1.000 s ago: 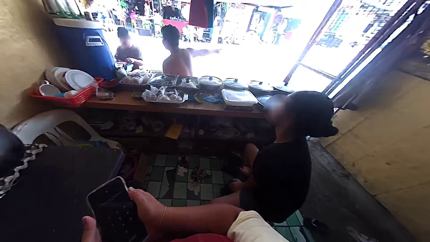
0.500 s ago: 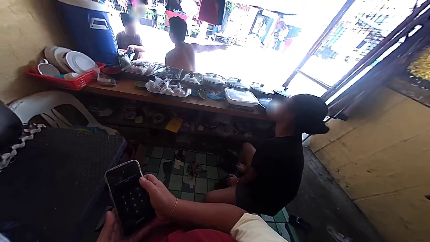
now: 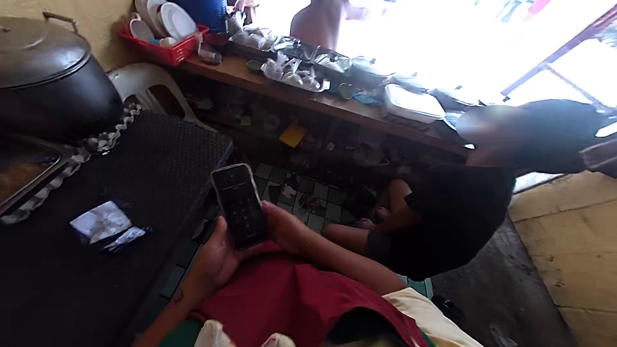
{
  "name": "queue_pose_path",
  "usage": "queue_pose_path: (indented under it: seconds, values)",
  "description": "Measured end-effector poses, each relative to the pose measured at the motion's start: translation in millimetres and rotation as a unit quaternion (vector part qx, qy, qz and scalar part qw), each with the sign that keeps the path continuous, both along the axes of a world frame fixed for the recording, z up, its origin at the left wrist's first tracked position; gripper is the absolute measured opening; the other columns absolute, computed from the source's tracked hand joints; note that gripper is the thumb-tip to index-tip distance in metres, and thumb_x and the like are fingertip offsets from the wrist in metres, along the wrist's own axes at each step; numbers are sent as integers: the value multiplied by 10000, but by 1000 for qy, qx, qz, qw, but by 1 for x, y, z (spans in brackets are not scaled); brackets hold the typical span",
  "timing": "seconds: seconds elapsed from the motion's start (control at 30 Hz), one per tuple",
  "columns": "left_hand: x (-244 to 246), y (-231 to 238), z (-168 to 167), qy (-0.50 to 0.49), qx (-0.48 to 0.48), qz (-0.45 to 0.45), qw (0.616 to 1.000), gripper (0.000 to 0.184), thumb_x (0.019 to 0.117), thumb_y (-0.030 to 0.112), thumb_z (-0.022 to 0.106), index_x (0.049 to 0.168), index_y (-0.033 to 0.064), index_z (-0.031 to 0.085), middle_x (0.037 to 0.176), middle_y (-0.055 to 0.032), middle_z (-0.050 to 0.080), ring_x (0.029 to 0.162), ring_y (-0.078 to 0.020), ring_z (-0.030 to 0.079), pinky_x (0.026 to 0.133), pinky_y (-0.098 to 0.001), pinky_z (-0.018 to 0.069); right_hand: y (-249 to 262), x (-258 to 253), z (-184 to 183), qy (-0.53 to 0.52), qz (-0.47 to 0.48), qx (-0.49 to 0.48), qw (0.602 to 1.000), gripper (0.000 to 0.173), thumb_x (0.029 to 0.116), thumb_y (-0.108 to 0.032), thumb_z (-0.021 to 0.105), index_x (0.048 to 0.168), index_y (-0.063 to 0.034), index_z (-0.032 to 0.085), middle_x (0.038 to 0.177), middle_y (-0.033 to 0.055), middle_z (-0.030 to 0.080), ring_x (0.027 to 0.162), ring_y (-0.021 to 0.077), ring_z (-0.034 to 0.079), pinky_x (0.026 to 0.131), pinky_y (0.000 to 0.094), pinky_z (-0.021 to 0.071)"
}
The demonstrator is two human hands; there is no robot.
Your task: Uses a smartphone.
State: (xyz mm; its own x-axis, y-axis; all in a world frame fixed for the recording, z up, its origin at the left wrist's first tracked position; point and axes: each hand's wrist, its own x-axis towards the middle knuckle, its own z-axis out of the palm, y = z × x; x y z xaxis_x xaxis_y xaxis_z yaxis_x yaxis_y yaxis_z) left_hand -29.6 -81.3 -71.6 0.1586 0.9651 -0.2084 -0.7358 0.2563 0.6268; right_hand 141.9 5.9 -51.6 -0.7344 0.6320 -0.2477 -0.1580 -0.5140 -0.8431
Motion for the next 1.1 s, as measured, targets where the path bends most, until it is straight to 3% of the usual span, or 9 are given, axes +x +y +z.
queue_pose_path:
  seconds: [0.07, 0.17, 0.3, 0.43, 0.53, 0.67, 0.77, 0.9, 1.1]
  values:
    - [0, -2, 2, 12, 2, -7, 1000, 582, 1105, 492, 159, 1500, 125, 377, 1350, -182, 626, 1171, -351, 670, 939, -502, 599, -2, 3, 0, 4, -1, 15, 1000, 487, 1100, -351, 260, 1379, -26, 492, 1198, 122, 692, 1094, 212, 683, 954, 429, 569]
    - [2, -4, 4, 47, -5, -9, 999, 571, 1110, 482, 155, 1497, 128, 380, 1324, -173, 637, 1154, -333, 675, 939, -498, 597, -5, 7, -6, -2, -14, 19, 1000, 437, 1075, -301, 318, 1387, -50, 491, 1172, 119, 701, 1077, 213, 691, 949, 428, 575]
    - [5, -3, 7, 66, -14, -13, 998, 536, 1106, 497, 171, 1535, 214, 323, 1328, -164, 629, 1130, -331, 686, 911, -482, 609, -5, 11, -10, 2, -19, 26, 999, 416, 1019, -199, 374, 1387, -54, 503, 1180, 131, 696, 1076, 220, 690, 958, 424, 571]
    - [9, 0, 10, 65, -25, -10, 998, 560, 1108, 491, 130, 1523, 188, 353, 1303, -175, 641, 1107, -332, 695, 900, -470, 613, -2, 16, -12, 5, -16, 55, 998, 408, 942, -59, 482, 1348, -39, 513, 1152, 138, 698, 1036, 221, 703, 931, 423, 589]
    - [8, 0, 8, 67, -19, -7, 998, 525, 1111, 483, 177, 1548, 230, 321, 1309, -174, 642, 1115, -338, 694, 907, -479, 611, 0, 15, -13, 12, -9, 67, 998, 439, 899, 8, 538, 1334, -34, 506, 1128, 133, 710, 1016, 212, 710, 920, 414, 594]
    - [11, 8, 4, 89, -12, 21, 996, 528, 1103, 482, 280, 1542, 190, 302, 1335, -164, 634, 1143, -347, 681, 893, -516, 615, 5, 14, -7, -12, -26, 58, 998, 375, 1012, -60, 531, 1376, 17, 488, 1171, 149, 690, 1030, 212, 703, 928, 417, 594]
    - [2, 22, -2, 117, -57, 90, 987, 549, 1104, 480, 226, 1539, 147, 268, 1335, -179, 625, 1107, -352, 697, 831, -503, 633, 22, 16, -5, -141, -31, 65, 987, 422, 1090, -209, 490, 1462, -12, 464, 1258, 157, 646, 1029, 193, 677, 848, 358, 567]
    - [-21, 45, -17, 135, -159, 206, 956, 553, 1110, 484, 189, 1458, 104, 389, 1236, -154, 650, 980, -307, 730, 725, -475, 646, 47, 41, -23, -209, -80, 13, 975, 409, 1107, -239, 467, 1462, -37, 466, 1251, 161, 638, 955, 200, 677, 776, 350, 558]
    - [-50, 97, -64, 121, -252, 284, 917, 561, 1109, 521, 183, 1457, 125, 375, 1223, -155, 627, 951, -283, 714, 726, -440, 623, 95, 124, -71, -292, -214, -79, 929, 397, 1109, -258, 467, 1439, -39, 493, 1190, 171, 661, 912, 230, 673, 760, 377, 545]
